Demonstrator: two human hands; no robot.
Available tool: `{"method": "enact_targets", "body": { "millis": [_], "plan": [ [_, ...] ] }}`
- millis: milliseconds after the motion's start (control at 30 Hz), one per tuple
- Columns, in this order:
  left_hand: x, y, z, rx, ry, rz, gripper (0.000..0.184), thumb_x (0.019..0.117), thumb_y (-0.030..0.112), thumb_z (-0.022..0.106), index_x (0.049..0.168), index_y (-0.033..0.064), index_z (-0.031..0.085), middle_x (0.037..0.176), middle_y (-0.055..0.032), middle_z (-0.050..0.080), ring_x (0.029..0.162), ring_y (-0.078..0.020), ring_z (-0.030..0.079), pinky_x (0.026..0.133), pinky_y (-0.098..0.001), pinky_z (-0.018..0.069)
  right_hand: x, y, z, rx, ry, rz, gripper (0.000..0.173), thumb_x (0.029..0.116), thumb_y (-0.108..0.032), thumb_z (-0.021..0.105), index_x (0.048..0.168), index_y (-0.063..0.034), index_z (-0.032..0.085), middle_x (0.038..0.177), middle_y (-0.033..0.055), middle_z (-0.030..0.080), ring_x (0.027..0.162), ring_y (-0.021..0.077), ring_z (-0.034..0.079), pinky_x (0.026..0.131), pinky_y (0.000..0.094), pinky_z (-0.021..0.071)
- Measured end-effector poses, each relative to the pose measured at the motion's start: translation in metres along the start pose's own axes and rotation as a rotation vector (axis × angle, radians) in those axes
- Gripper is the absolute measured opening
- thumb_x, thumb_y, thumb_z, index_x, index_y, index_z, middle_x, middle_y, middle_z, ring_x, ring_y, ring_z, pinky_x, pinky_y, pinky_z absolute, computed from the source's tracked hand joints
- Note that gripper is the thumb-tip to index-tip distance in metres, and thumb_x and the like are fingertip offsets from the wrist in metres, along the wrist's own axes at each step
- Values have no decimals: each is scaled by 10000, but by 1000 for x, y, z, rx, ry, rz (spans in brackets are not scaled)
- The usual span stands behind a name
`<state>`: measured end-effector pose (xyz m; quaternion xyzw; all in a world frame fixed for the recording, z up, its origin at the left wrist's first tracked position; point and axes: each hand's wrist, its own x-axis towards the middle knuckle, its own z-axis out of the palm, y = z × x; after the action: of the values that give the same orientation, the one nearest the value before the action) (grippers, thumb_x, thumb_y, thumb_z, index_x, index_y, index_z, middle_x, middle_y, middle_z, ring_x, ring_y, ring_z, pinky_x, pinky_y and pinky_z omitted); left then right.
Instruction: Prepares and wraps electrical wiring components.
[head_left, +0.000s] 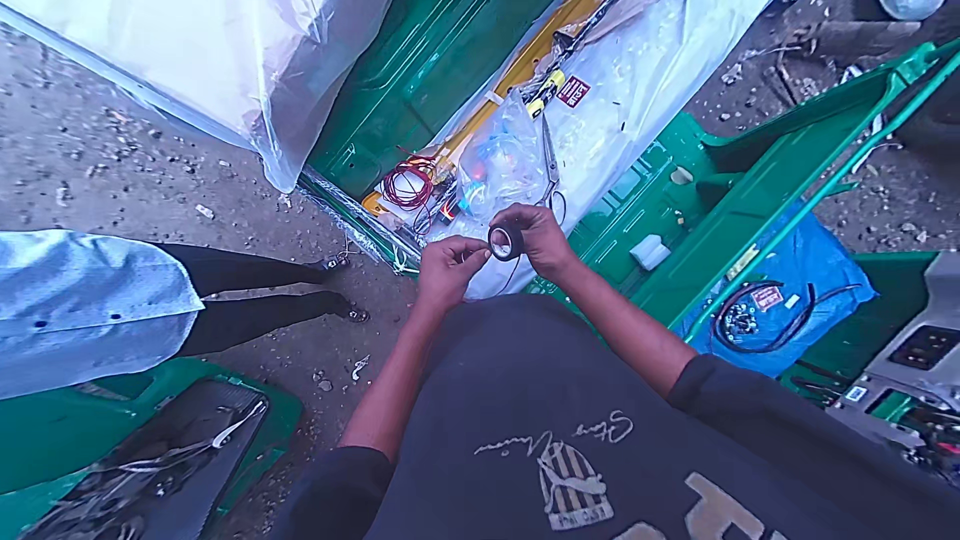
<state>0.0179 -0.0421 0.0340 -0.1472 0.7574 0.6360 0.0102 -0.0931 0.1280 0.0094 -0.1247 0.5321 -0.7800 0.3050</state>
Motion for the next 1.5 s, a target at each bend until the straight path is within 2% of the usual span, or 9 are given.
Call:
{"method": "enact_targets", "body": {
  "millis": [167, 300, 400, 533, 733, 1033, 1200, 1400, 1500],
  "plan": [
    [-7, 15, 8, 442, 95, 32, 65, 912, 235, 767, 931, 187, 806, 809, 63, 742, 629, -32, 637, 605, -293, 559, 12, -6, 0, -694, 128, 169, 332, 878, -254, 823, 1140, -81, 716, 668, 35, 682, 544, 140, 612, 590, 379, 553],
    [-4, 5, 5, 477, 87, 70, 88, 960, 222, 709, 970, 152, 762, 800, 28, 693, 611, -71, 586, 589, -307, 521, 16, -20, -6, -861, -7, 290, 236, 996, -179, 612, 1207, -114, 697, 723, 29, 708, 585, 146, 647, 609, 394, 559],
    [-3, 0, 4, 483, 94, 76, 98, 976, 207, 676, 990, 136, 742, 828, 11, 679, 623, -88, 575, 584, -316, 509, 15, -32, -10, -752, -107, 373, 239, 1067, -236, 558, 1203, -99, 699, 807, 37, 745, 668, 135, 683, 670, 375, 569],
    [-3, -3, 5, 479, 89, 96, 114, 982, 205, 665, 1013, 114, 726, 859, -7, 681, 637, -94, 584, 591, -304, 517, 13, -31, -14, -517, -130, 362, 260, 950, -79, 712, 1201, -15, 686, 860, 101, 756, 729, 160, 709, 723, 365, 595],
    [-3, -4, 7, 563, 121, 247, 153, 1000, 188, 616, 1031, 68, 705, 905, -61, 648, 757, -135, 624, 682, -310, 551, 3, -29, -10, -373, -100, 340, 265, 905, 37, 722, 1167, 24, 685, 925, 127, 745, 745, 177, 711, 667, 324, 612],
    [-4, 0, 6, 653, 114, 371, 170, 1018, 166, 599, 1061, 38, 702, 979, -107, 680, 870, -201, 675, 785, -363, 587, -8, -25, -3, -743, -147, -158, 160, 895, -106, 777, 1047, -58, 767, 937, 48, 725, 759, 83, 679, 710, 257, 607],
    [-2, 5, 3, 600, 115, 472, 152, 1021, 149, 612, 1055, 35, 708, 993, -103, 680, 908, -184, 670, 824, -336, 580, -10, -33, 3, -1001, -188, -416, 119, 940, -103, 713, 1011, -92, 808, 926, 81, 703, 849, 150, 671, 781, 294, 574],
    [-1, 7, 1, 234, 119, 317, 360, 890, 88, 746, 1228, 22, 644, 1023, -77, 688, 792, -133, 649, 723, -315, 581, -9, -45, 11, -1056, -131, -264, 105, 983, -107, 652, 1007, -71, 748, 971, 69, 701, 918, 165, 678, 857, 336, 574],
    [-2, 14, 0, 113, 102, 136, 390, 803, 147, 879, 1135, 113, 676, 949, -18, 681, 587, -107, 559, 530, -278, 507, -9, -52, 15, -976, -141, -219, 99, 985, -126, 671, 1006, -61, 742, 932, 59, 716, 881, 141, 681, 844, 321, 570]
  ]
}}
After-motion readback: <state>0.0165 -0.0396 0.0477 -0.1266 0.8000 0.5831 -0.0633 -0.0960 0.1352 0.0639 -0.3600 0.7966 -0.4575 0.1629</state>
